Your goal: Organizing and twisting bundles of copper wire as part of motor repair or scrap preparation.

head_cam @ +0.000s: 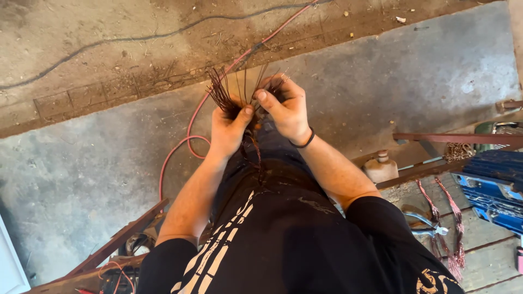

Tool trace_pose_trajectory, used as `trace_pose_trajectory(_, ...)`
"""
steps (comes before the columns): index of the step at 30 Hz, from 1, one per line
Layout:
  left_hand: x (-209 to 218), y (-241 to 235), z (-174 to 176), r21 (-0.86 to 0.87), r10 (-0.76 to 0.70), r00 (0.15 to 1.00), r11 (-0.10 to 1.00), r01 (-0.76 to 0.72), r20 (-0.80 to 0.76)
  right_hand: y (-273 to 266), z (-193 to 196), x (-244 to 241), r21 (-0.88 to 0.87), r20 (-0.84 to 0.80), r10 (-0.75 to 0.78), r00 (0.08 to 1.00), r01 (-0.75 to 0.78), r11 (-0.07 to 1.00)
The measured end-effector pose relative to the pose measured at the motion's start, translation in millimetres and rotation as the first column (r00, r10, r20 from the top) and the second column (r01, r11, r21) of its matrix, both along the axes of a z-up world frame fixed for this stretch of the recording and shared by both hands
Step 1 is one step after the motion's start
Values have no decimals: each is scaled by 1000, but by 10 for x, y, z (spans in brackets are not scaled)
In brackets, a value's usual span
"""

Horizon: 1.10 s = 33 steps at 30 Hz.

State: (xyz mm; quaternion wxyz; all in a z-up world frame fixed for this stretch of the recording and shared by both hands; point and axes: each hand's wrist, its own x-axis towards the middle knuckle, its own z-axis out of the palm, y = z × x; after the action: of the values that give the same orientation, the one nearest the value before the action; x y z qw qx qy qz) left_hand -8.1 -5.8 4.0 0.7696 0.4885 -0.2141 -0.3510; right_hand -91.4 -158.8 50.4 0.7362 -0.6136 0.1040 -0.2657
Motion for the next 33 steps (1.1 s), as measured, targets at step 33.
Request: trace_pose_trajectory(33, -87, -6, 200, 24, 142, 985, 989, -145, 103, 95, -36, 110, 416, 89, -35, 995, -5, 909)
